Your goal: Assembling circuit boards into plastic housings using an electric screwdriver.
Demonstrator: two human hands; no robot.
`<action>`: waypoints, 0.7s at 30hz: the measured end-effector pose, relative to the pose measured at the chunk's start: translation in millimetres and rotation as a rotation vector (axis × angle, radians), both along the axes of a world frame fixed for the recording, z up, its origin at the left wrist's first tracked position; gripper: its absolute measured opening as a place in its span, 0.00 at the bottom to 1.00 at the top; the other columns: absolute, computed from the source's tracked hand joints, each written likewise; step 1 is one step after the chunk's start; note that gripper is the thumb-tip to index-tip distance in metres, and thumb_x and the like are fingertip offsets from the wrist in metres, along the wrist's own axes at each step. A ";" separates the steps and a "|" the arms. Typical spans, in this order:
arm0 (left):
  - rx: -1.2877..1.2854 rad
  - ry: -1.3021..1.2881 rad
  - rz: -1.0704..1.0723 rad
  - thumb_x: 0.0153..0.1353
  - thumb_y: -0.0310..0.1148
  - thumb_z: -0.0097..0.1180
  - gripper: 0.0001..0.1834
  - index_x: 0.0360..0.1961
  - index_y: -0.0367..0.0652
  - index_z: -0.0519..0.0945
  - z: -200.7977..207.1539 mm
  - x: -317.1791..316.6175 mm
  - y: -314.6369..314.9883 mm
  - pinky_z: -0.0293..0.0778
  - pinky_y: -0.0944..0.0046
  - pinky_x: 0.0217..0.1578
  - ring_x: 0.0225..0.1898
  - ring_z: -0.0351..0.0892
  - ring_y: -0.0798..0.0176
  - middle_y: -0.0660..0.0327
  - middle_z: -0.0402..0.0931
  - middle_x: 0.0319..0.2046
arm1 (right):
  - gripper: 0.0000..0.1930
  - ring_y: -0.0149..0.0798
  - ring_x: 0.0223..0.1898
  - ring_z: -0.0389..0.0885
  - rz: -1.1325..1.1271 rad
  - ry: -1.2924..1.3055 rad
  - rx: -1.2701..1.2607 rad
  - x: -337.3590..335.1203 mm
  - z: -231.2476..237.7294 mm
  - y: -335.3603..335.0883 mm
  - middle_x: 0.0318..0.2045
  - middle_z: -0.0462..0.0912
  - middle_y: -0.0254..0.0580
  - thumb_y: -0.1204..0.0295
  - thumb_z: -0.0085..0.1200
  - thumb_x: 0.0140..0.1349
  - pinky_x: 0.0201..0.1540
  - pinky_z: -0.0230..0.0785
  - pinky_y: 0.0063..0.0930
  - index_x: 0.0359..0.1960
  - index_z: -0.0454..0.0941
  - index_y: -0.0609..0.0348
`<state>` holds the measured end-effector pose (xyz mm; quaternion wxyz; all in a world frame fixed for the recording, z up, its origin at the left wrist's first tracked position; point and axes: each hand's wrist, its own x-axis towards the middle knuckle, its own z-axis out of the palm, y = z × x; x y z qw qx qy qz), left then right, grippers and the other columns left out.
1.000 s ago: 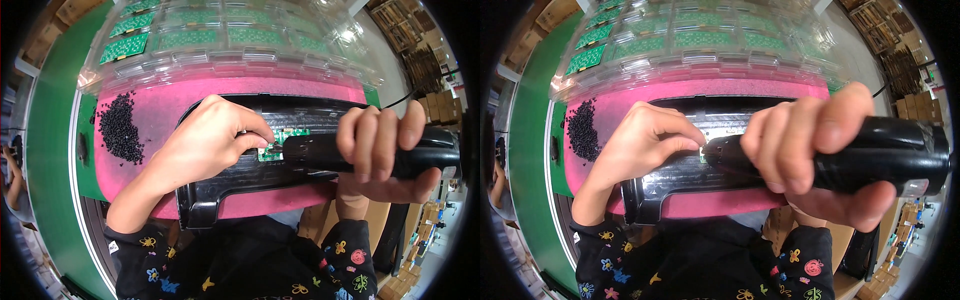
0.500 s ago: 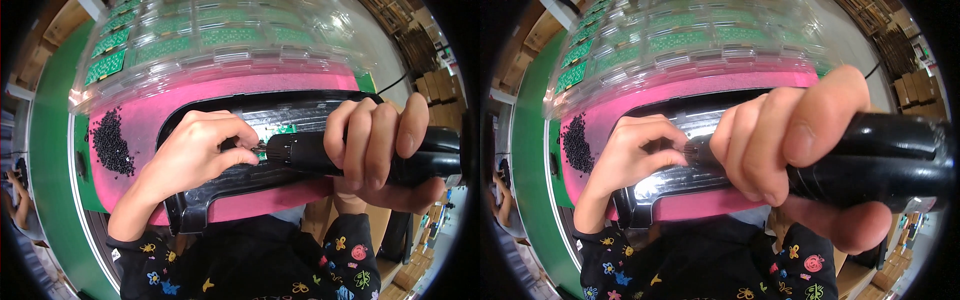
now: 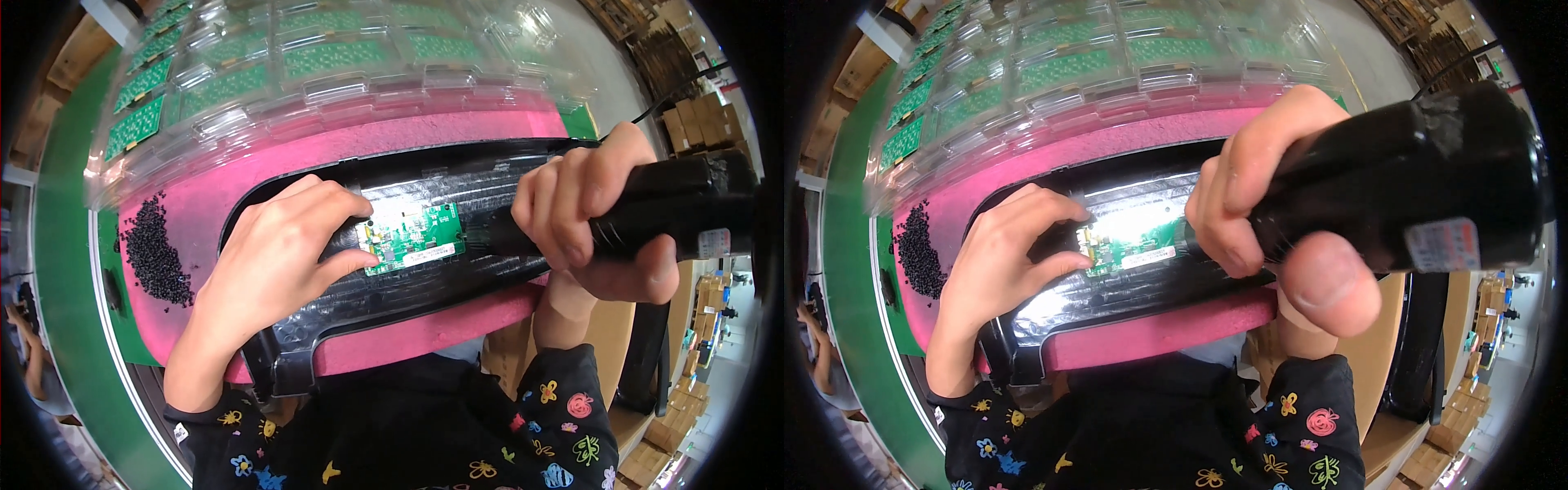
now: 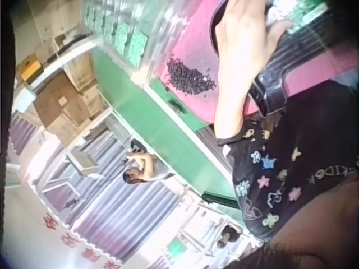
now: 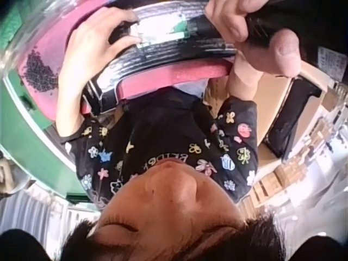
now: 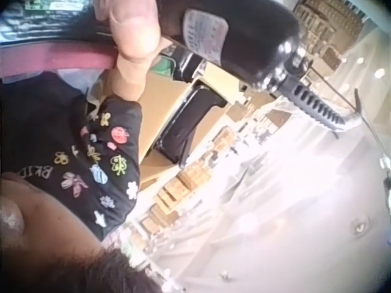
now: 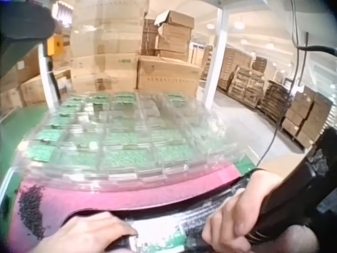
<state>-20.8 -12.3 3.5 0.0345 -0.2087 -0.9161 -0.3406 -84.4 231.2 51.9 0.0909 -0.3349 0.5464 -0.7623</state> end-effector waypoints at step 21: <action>-0.192 0.224 0.196 0.56 0.28 0.61 0.10 0.39 0.37 0.79 4.9 -6.4 -20.6 0.73 0.52 0.43 0.42 0.76 0.47 0.51 0.78 0.34 | 0.10 0.35 0.41 0.71 -0.346 -0.665 -0.505 -44.8 -11.8 20.4 0.35 0.71 0.39 0.72 0.55 0.64 0.55 0.69 0.40 0.43 0.70 0.61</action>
